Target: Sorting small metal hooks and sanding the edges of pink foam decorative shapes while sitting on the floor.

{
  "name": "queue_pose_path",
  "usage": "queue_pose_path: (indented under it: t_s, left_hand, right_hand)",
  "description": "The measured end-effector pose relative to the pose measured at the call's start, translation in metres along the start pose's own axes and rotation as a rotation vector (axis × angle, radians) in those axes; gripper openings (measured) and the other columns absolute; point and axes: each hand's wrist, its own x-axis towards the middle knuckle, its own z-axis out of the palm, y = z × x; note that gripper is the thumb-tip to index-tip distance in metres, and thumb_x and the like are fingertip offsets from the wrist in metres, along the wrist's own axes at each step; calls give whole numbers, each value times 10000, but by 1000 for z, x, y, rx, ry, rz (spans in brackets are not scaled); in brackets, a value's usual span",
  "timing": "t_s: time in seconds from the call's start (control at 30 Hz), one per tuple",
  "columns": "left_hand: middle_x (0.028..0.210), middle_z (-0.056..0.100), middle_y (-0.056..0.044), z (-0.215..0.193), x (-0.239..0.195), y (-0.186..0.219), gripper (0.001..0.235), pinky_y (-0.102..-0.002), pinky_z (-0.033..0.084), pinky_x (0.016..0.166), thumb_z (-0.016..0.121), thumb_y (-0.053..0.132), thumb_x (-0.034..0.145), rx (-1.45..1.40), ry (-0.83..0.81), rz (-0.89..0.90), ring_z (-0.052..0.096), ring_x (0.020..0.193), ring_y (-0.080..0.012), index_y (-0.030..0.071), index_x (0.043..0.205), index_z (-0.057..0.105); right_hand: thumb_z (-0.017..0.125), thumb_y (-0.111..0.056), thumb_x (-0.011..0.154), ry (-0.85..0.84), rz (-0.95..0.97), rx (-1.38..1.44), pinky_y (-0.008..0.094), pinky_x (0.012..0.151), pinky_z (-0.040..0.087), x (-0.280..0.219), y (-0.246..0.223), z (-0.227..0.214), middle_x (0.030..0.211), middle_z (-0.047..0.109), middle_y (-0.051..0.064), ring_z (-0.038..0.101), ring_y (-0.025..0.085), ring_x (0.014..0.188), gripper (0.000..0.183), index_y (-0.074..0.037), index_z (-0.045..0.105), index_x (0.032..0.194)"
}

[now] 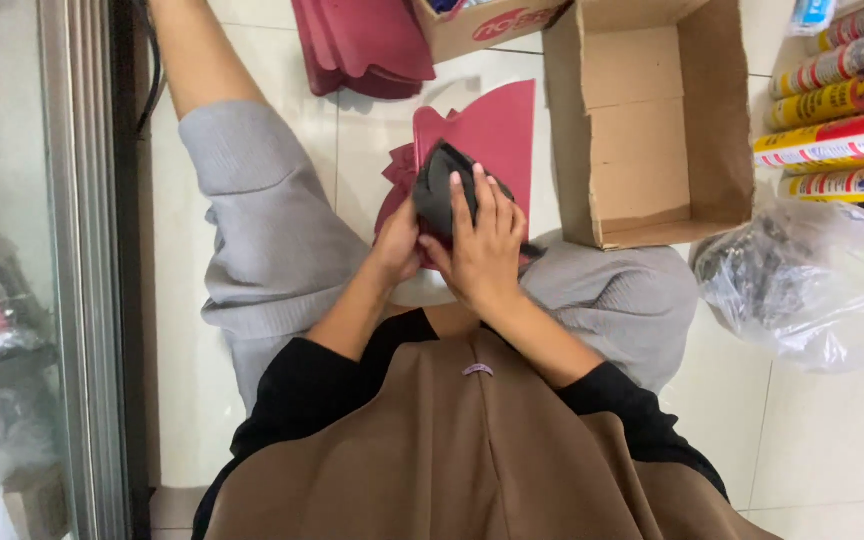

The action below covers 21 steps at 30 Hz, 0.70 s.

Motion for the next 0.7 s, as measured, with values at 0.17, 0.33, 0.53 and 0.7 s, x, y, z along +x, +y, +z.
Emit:
queue_pose_path:
  t_s: [0.17, 0.33, 0.53, 0.7]
  left_hand:
    - [1163, 719, -205, -12, 15, -14, 400, -460, 535, 999, 665, 332, 900, -587, -92, -204, 692, 1117, -330, 59, 1190, 707]
    - [1161, 739, -190, 16, -17, 45, 590, -421, 591, 928, 519, 582, 983, -670, -179, -141, 718, 1063, -305, 76, 1211, 720]
    - [878, 683, -41, 41, -58, 125, 521, -330, 613, 760, 487, 587, 1018, -530, -61, -140, 699, 808, -188, 104, 1052, 679]
    - [1538, 359, -380, 25, -30, 13, 708, -566, 148, 1257, 171, 465, 1143, 167, -58, 140, 308, 1473, -467, -99, 1528, 356]
  right_hand:
    - [712, -586, 939, -1, -33, 129, 570, 1098, 283, 11, 10, -9, 1511, 430, 191, 428, 410, 1353, 703, -118, 563, 1442]
    - [659, -540, 983, 146, -300, 136, 708, 1121, 290, 3, 29, 30, 1636, 289, 197, 330, 497, 1467, 601, -273, 520, 1504]
    - [472, -566, 1075, 126, -37, 25, 524, 1044, 366, 35, 30, 3, 1632, 331, 153, 444, 370, 1344, 596, -248, 448, 1578]
    - [366, -435, 1123, 185, 228, 93, 470, 988, 337, 48, 17, -3, 1641, 294, 122, 435, 348, 1196, 565, -246, 320, 1653]
